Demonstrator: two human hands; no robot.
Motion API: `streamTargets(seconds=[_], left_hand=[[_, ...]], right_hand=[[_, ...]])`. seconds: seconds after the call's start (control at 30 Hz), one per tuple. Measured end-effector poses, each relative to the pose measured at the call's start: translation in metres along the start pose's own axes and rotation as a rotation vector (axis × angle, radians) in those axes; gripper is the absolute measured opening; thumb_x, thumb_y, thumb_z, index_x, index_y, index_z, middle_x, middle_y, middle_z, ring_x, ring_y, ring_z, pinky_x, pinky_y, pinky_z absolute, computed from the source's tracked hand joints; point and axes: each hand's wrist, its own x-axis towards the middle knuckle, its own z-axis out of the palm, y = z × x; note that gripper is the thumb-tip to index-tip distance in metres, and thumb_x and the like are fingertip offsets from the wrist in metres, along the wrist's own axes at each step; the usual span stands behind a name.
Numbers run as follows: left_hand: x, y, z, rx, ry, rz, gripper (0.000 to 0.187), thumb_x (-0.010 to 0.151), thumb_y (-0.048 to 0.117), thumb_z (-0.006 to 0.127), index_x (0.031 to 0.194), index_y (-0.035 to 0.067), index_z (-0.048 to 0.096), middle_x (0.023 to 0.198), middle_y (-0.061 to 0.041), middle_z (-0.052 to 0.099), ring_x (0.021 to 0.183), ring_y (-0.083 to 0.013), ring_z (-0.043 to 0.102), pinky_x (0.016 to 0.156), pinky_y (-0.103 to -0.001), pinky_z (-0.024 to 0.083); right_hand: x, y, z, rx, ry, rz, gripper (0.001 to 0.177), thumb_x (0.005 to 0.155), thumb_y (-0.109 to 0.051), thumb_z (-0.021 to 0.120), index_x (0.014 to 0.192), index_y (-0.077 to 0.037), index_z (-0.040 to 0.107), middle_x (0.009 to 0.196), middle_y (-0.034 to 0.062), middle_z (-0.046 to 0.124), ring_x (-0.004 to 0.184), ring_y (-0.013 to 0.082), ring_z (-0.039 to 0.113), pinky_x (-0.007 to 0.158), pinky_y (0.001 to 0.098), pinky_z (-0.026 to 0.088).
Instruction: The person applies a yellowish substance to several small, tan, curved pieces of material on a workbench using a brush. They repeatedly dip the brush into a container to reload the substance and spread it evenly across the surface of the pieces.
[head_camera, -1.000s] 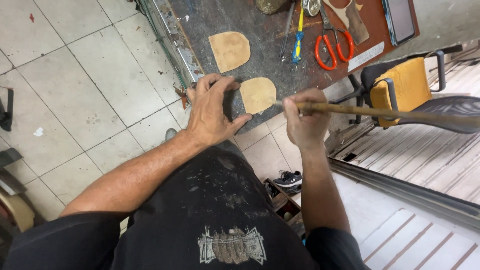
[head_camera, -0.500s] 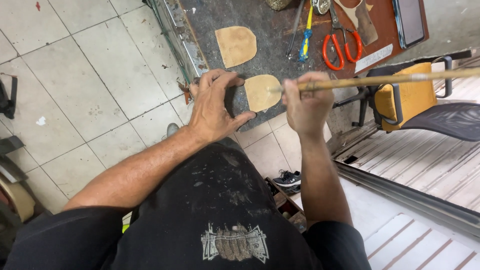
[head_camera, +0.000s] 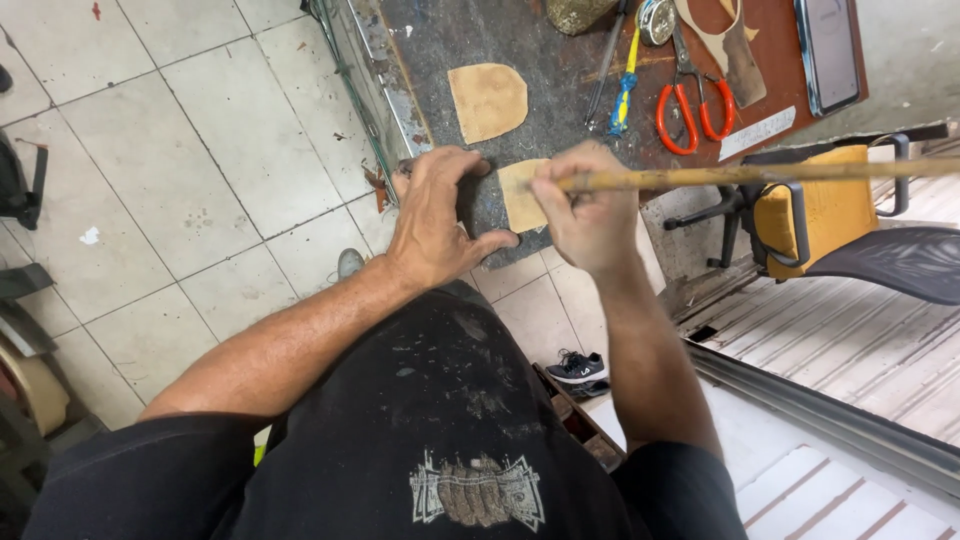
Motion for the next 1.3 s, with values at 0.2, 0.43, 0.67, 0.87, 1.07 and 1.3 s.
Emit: streamTargets(seconds=[0.2,0.43,0.67,0.87,1.07,1.3], left_hand=[[-0.003,0.002,0.000,-0.018,-0.029,-0.003,0.089,0.083,0.055,0.085,0.144,0.004,0.045,0.122,-0.010,0.066,0.126,-0.0303,0.052,0.094,-0.048,0.031],[0.005,0.014,-0.009,0.000,-0.071,0.015,0.083,0.086,0.046,0.087,0.144,0.003,0.045,0.124,-0.011,0.069,0.126,-0.0329,0.052,0.096,-0.049,0.030],[0.006,0.014,-0.009,-0.012,-0.056,-0.017,0.082,0.084,0.046,0.088,0.142,0.005,0.047,0.125,-0.007,0.071,0.124,-0.0327,0.052,0.095,-0.049,0.029],[0.009,0.018,-0.012,-0.027,-0.075,-0.009,0.082,0.084,0.046,0.088,0.142,0.005,0.048,0.126,-0.007,0.071,0.124,-0.0336,0.052,0.094,-0.049,0.030],[0.006,0.018,-0.016,-0.010,-0.072,-0.022,0.084,0.082,0.047,0.090,0.142,0.005,0.048,0.125,-0.007,0.071,0.123,-0.0325,0.053,0.092,-0.048,0.029],[0.003,0.011,-0.011,-0.014,-0.064,-0.001,0.087,0.082,0.055,0.086,0.142,0.005,0.047,0.127,-0.008,0.070,0.125,-0.0310,0.053,0.093,-0.047,0.030]], right_hand=[[-0.011,0.018,-0.040,0.004,-0.122,0.092,0.018,0.095,-0.005,0.080,0.091,-0.002,0.063,0.091,0.0171,0.072,0.078,0.0281,0.071,0.060,0.0318,0.053],[-0.022,0.021,-0.046,-0.063,-0.003,0.047,0.013,0.097,0.001,0.076,0.096,0.001,0.063,0.091,0.0172,0.072,0.076,0.0269,0.070,0.059,0.0311,0.053],[-0.060,-0.005,-0.033,-0.090,0.195,0.299,0.021,0.090,0.002,0.078,0.091,-0.005,0.058,0.083,0.0153,0.071,0.059,0.0242,0.070,0.047,0.0289,0.055],[-0.057,0.024,-0.014,-0.147,0.346,0.246,0.016,0.091,0.003,0.076,0.089,-0.003,0.061,0.080,0.0175,0.072,0.055,0.0248,0.069,0.046,0.0286,0.057],[-0.046,0.018,-0.018,-0.139,0.342,0.289,0.017,0.092,-0.001,0.077,0.093,-0.002,0.060,0.080,0.0199,0.071,0.054,0.0270,0.069,0.044,0.0305,0.057],[-0.032,0.025,0.013,-0.070,0.196,-0.045,0.014,0.092,0.002,0.076,0.091,-0.002,0.062,0.084,0.0140,0.069,0.070,0.0271,0.070,0.061,0.0315,0.055]])
